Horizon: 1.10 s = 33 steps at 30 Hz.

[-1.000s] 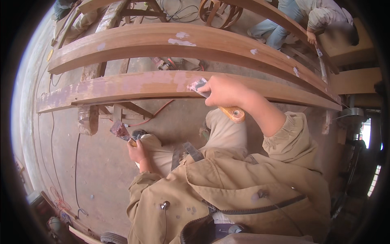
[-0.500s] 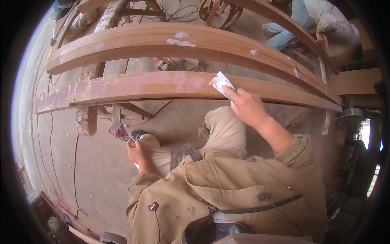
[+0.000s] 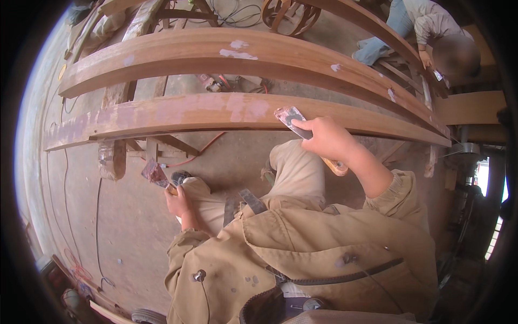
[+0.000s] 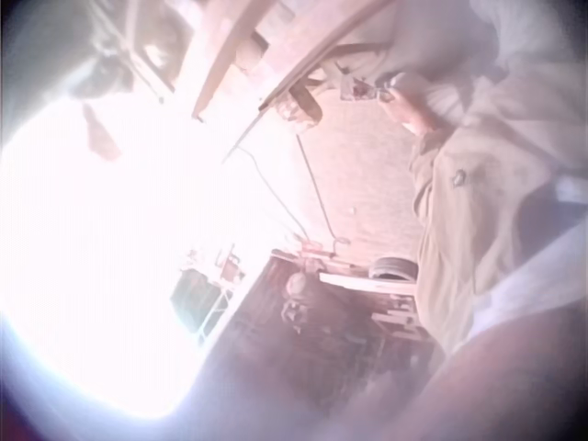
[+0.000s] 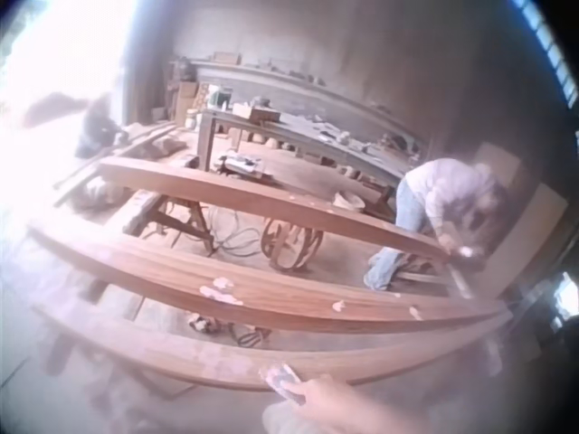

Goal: The person applies a pinkish filler to curved wooden planks using a putty knife, spreading it along the surface and edges. They repeatedly scoop filler from a container and smooth it onto the wood, working on multiple planks in a workshop setting.

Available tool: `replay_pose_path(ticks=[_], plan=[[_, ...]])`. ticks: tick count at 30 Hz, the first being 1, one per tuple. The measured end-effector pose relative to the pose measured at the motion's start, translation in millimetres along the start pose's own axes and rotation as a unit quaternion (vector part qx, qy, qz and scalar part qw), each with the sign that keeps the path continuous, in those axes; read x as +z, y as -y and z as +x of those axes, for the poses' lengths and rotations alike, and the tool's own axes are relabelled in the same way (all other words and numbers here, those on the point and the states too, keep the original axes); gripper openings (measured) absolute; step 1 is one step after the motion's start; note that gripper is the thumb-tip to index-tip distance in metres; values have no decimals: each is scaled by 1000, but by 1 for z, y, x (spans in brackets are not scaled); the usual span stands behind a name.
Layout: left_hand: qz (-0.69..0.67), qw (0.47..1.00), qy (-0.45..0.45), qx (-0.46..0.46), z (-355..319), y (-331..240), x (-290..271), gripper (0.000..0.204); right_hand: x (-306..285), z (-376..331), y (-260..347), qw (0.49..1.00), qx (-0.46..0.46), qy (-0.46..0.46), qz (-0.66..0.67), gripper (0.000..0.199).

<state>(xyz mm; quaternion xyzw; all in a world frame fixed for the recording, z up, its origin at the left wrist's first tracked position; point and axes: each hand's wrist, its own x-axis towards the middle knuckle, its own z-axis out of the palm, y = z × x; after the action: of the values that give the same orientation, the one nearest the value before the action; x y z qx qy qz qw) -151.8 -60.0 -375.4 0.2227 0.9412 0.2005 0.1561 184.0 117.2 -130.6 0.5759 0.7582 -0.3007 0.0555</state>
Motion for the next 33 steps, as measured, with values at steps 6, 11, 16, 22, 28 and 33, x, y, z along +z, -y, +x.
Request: replay_pose_path(ticks=[6, 11, 16, 22, 28, 33], plan=[[-18, 999, -26, 16, 1, 7, 3, 44, -30, 8, 16, 995, 49, 64, 55, 50], [-14, 1000, -15, 12, 1, 3, 0, 44, -15, 3, 18, 997, 15, 69, -9, 51], [-29, 999, -13, 2, 1, 8, 4, 46, -29, 17, 11, 997, 12, 72, 25, 47], [-13, 999, -32, 11, 1, 7, 2, 44, -31, 13, 5, 994, 5, 107, 4, 49], [-25, 999, -26, 19, 1, 5, 3, 43, -18, 2, -5, 998, 15, 66, 5, 51], [-11, 999, -25, 19, 2, 8, 3, 43, -33, 5, 9, 994, 39, 98, -1, 49]])
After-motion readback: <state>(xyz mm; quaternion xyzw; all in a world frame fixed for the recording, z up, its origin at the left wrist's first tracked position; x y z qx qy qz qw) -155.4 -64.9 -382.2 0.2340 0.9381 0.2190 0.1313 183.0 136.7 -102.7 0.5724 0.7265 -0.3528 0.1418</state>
